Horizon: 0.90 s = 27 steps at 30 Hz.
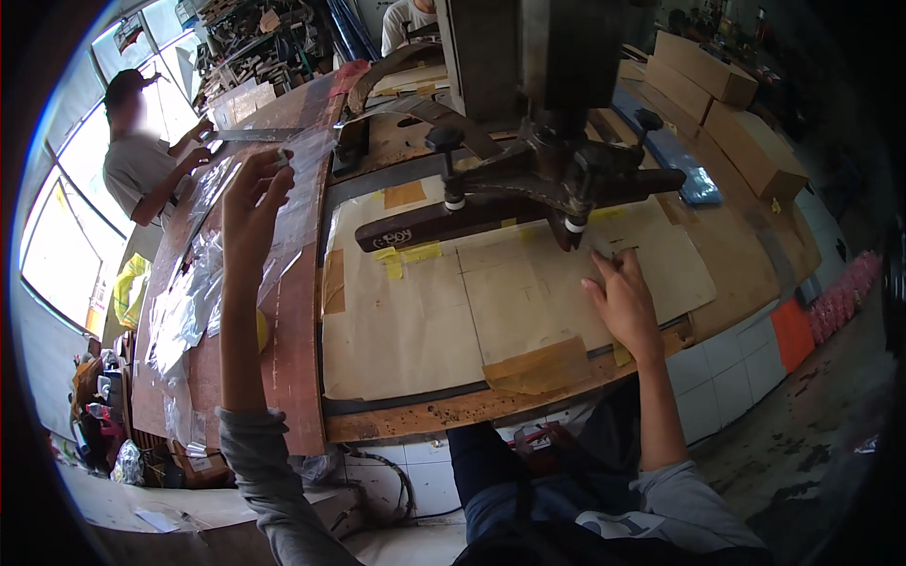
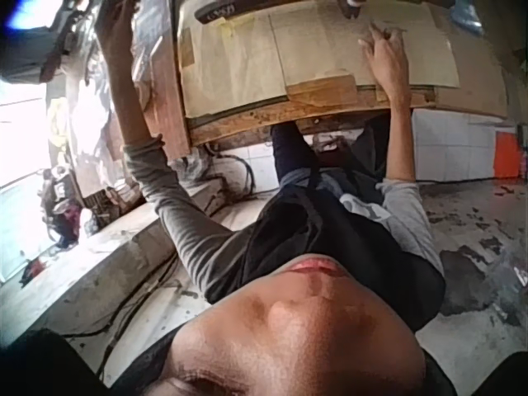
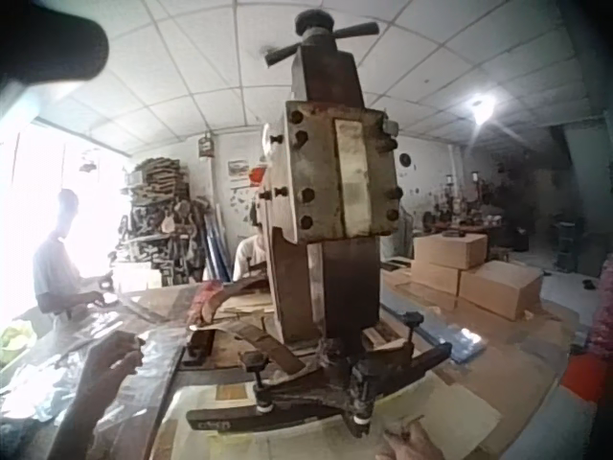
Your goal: The person cleans small grey components using a transparent sheet, then applies tape to a larger workpiece on a production machine.
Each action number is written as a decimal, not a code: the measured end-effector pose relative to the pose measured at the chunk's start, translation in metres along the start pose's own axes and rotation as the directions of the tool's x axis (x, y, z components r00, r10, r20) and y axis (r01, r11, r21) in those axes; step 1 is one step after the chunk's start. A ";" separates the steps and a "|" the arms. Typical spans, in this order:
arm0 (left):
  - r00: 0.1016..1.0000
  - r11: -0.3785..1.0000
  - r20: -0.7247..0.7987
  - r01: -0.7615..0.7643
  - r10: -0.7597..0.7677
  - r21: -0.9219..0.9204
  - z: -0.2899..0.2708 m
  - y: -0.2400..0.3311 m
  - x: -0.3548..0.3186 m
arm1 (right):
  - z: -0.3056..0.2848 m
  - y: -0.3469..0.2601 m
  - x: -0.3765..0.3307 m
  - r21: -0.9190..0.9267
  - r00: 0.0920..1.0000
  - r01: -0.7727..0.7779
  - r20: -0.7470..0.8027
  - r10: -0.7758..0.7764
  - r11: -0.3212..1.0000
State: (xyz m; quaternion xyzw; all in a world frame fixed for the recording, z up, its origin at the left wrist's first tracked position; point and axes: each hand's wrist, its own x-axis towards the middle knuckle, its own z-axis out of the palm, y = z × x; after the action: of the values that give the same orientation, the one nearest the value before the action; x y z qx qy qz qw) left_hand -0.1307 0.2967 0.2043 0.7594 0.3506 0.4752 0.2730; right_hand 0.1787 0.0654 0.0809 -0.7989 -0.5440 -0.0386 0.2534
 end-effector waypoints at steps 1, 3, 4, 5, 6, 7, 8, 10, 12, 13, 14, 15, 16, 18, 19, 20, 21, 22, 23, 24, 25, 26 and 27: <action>1.000 1.000 -0.003 0.005 -0.005 -0.002 -0.001 -0.006 0.008 | 0.000 0.000 0.000 0.008 1.000 0.003 0.001 -0.003 1.000; 0.996 0.999 0.083 -0.035 0.034 0.020 -0.003 -0.018 0.026 | 0.000 0.000 0.000 0.012 1.000 0.008 0.006 -0.008 1.000; 0.994 0.999 0.101 -0.040 0.039 0.010 0.000 -0.022 0.033 | 0.001 -0.001 0.001 0.009 1.000 0.021 -0.005 -0.021 1.000; 0.991 0.997 0.117 -0.066 0.061 0.039 0.004 -0.025 0.038 | 0.002 0.000 0.001 0.007 0.999 0.034 -0.016 -0.034 0.999; 0.986 0.995 0.150 -0.087 0.079 0.052 0.010 -0.028 0.046 | 0.001 0.001 0.001 0.002 1.000 0.013 -0.013 -0.013 1.000; 0.980 0.992 0.178 -0.103 0.088 0.077 0.012 -0.034 0.051 | 0.001 -0.002 0.002 -0.002 1.000 0.018 -0.010 -0.019 1.000; 0.972 0.989 0.197 -0.138 0.125 0.050 0.015 -0.045 0.057 | 0.000 -0.007 0.003 0.009 1.000 -0.004 0.016 0.004 1.000; 0.960 0.984 0.243 -0.161 0.138 0.078 0.027 -0.062 0.066 | -0.005 -0.011 0.004 -0.019 0.997 -0.048 0.055 0.049 0.999; 0.943 0.969 0.303 -0.193 0.139 0.156 0.040 -0.070 0.069 | -0.008 -0.014 0.004 -0.039 0.992 -0.078 0.097 0.082 0.996; 0.934 0.964 0.323 -0.213 0.153 0.161 0.041 -0.074 0.068 | -0.008 -0.016 0.006 -0.043 0.985 -0.101 0.133 0.106 0.994; 0.914 0.959 0.364 -0.245 0.179 0.143 0.041 -0.082 0.068 | -0.008 -0.018 0.007 -0.049 0.985 -0.094 0.141 0.100 0.994; 0.888 0.955 0.407 -0.277 0.212 0.106 0.047 -0.092 0.069 | -0.009 -0.018 0.006 -0.074 0.980 -0.108 0.158 0.119 0.991; 0.875 0.959 0.428 -0.277 0.227 0.058 0.048 -0.100 0.068 | -0.007 -0.017 0.006 -0.089 0.976 -0.113 0.177 0.128 0.990; 0.855 0.953 0.455 -0.299 0.249 0.041 0.056 -0.116 0.068 | -0.001 -0.012 -0.003 -0.171 0.987 -0.088 0.121 0.110 0.981; 0.831 0.944 0.488 -0.327 0.268 0.037 0.059 -0.123 0.067 | 0.003 -0.011 -0.003 -0.236 0.994 -0.066 0.064 0.083 0.970; 0.828 0.936 0.475 -0.350 0.297 0.025 0.062 -0.127 0.066 | 0.006 -0.014 0.002 -0.248 0.994 -0.058 0.080 0.080 0.967; 0.833 0.944 0.474 -0.330 0.285 0.014 0.066 -0.131 0.063 | 0.006 -0.019 0.004 -0.232 0.994 -0.073 0.066 0.091 0.970; 0.821 0.942 0.501 -0.334 0.274 0.032 0.070 -0.135 0.061 | 0.007 -0.023 0.006 -0.218 0.993 -0.092 0.052 0.106 0.971; 0.807 0.939 0.528 -0.339 0.264 0.048 0.073 -0.139 0.059 | 0.008 -0.023 0.006 -0.237 0.991 -0.095 0.070 0.114 0.967; 0.796 0.940 0.550 -0.336 0.253 0.053 0.075 -0.140 0.057 | 0.005 -0.022 0.005 -0.256 0.987 -0.109 0.087 0.135 0.961; 0.798 0.947 0.550 -0.319 0.247 0.037 0.075 -0.141 0.056 | 0.004 -0.021 0.006 -0.268 0.983 -0.114 0.107 0.147 0.957; 0.784 0.944 0.571 -0.327 0.244 0.046 0.075 -0.142 0.054 | 0.005 -0.020 0.006 -0.287 0.981 -0.115 0.119 0.155 0.951; 0.769 0.940 0.591 -0.338 0.244 0.053 0.074 -0.143 0.053 | 0.006 -0.020 0.004 -0.289 0.981 -0.127 0.103 0.163 0.949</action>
State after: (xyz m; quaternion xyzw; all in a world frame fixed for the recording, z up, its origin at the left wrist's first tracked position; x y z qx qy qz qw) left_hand -0.0858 0.4194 0.0954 0.9313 0.1652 0.2304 0.2287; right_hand 0.1617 0.0773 0.0843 -0.8655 -0.4877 -0.0467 0.1048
